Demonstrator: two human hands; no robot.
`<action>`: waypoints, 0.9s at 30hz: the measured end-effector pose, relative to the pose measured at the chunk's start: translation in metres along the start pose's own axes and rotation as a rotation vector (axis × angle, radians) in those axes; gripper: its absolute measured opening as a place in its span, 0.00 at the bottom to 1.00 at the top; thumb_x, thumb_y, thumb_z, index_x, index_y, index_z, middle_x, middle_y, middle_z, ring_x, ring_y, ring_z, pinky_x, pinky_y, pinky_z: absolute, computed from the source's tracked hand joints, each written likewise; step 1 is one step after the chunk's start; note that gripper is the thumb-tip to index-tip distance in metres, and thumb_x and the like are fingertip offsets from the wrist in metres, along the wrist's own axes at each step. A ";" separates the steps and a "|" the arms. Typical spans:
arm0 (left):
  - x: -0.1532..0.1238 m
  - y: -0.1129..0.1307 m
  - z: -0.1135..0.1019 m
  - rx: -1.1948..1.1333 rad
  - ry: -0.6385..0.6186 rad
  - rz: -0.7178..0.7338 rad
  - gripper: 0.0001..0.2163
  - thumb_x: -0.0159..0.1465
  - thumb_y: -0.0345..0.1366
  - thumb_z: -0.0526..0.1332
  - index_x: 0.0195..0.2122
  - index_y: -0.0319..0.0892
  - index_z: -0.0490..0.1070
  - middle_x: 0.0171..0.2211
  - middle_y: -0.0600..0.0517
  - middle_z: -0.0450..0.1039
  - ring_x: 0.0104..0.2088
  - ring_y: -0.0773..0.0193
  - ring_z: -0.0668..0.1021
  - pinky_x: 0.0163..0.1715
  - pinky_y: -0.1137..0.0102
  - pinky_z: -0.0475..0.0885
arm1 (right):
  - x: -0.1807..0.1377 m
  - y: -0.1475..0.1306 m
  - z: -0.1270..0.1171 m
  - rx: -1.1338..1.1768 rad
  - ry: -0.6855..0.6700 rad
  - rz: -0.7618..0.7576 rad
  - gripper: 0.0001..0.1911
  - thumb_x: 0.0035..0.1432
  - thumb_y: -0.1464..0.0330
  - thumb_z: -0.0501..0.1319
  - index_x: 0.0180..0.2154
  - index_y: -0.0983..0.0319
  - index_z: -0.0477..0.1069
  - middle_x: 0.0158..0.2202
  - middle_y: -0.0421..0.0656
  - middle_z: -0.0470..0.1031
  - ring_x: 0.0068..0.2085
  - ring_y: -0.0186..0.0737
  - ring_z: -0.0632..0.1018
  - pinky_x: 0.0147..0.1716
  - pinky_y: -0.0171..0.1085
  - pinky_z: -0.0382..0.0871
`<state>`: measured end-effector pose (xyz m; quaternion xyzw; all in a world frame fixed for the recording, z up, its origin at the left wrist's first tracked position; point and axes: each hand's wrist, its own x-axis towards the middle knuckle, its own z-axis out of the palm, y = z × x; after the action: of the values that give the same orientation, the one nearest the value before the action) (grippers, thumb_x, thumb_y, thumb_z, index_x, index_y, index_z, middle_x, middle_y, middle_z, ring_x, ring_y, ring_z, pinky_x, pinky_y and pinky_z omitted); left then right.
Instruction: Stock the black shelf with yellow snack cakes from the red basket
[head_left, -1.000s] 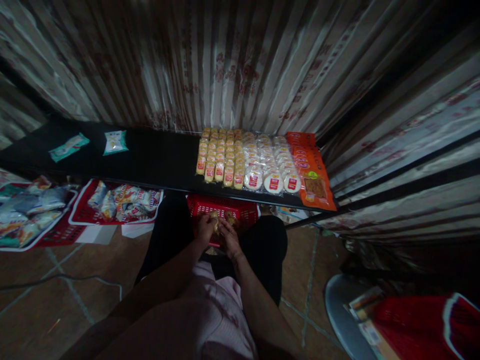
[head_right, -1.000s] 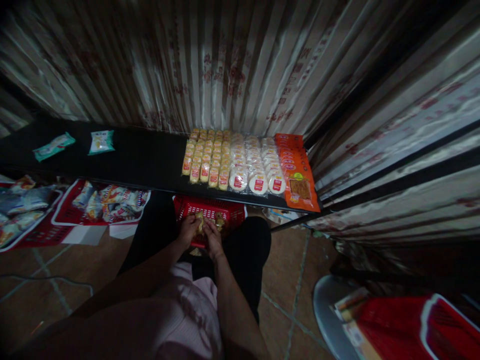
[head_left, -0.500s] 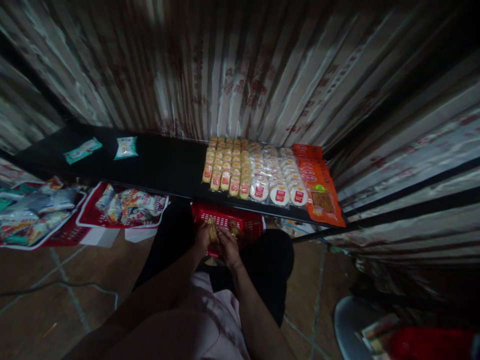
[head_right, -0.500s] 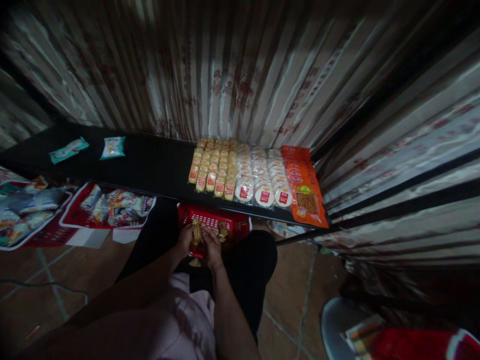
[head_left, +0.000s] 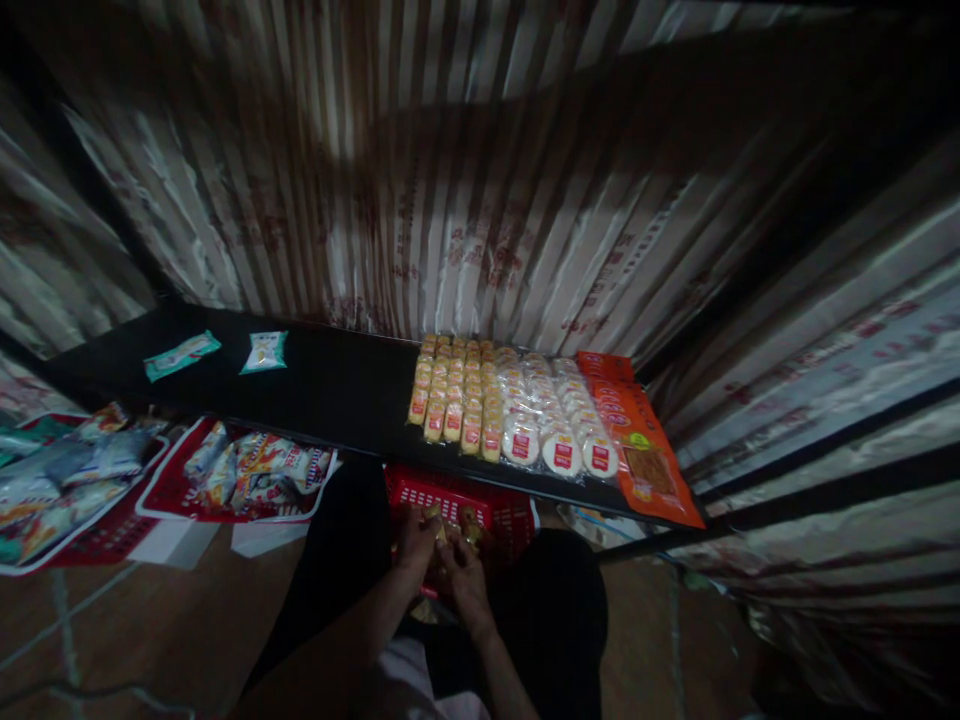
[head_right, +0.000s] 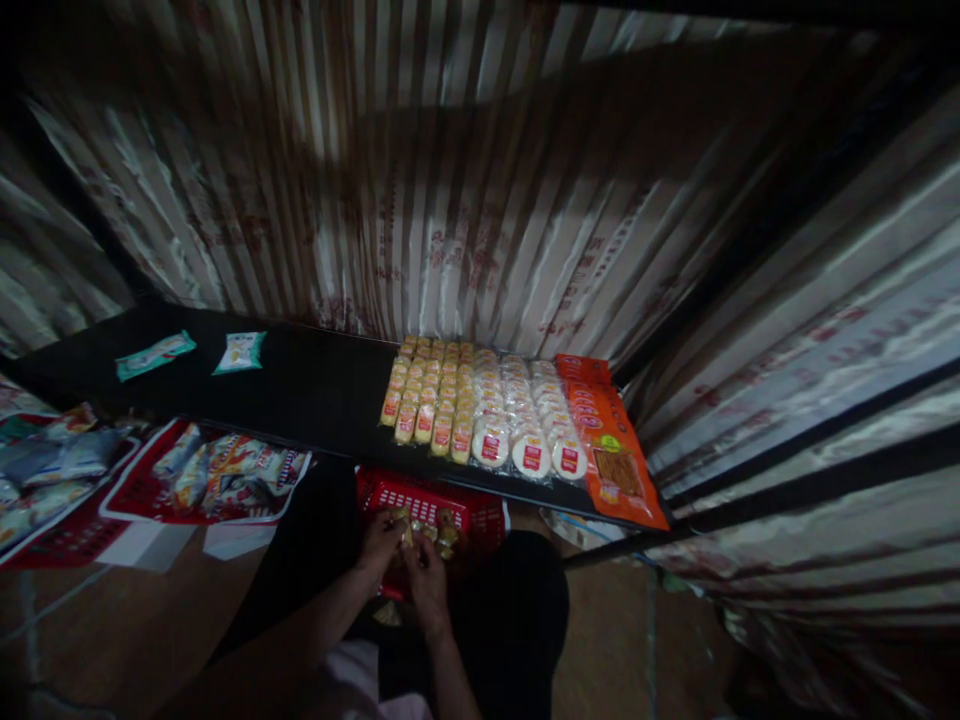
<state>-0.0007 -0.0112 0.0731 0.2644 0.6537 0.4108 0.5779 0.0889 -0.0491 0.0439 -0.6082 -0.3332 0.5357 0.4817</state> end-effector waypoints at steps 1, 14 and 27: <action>-0.002 0.002 0.000 0.020 -0.003 -0.004 0.06 0.56 0.33 0.58 0.35 0.41 0.71 0.31 0.49 0.76 0.31 0.63 0.78 0.32 0.71 0.70 | 0.000 -0.001 -0.001 -0.016 0.002 -0.006 0.26 0.37 0.48 0.67 0.35 0.60 0.76 0.32 0.43 0.79 0.36 0.47 0.78 0.38 0.41 0.72; 0.006 0.006 -0.006 0.246 0.057 0.112 0.05 0.53 0.26 0.58 0.29 0.42 0.70 0.32 0.50 0.77 0.37 0.60 0.78 0.41 0.71 0.67 | 0.003 -0.008 0.008 -0.174 0.130 -0.151 0.27 0.43 0.47 0.61 0.41 0.58 0.75 0.42 0.47 0.78 0.47 0.51 0.75 0.51 0.45 0.65; -0.017 0.033 -0.007 0.186 0.126 0.299 0.05 0.58 0.29 0.55 0.35 0.44 0.65 0.38 0.47 0.75 0.40 0.62 0.77 0.44 0.69 0.68 | 0.003 -0.037 0.019 -0.307 0.215 -0.315 0.19 0.46 0.54 0.62 0.38 0.56 0.77 0.44 0.48 0.76 0.48 0.51 0.73 0.50 0.45 0.63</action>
<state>-0.0086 -0.0093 0.1100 0.3850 0.6771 0.4456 0.4413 0.0753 -0.0299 0.0785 -0.6683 -0.4484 0.3293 0.4939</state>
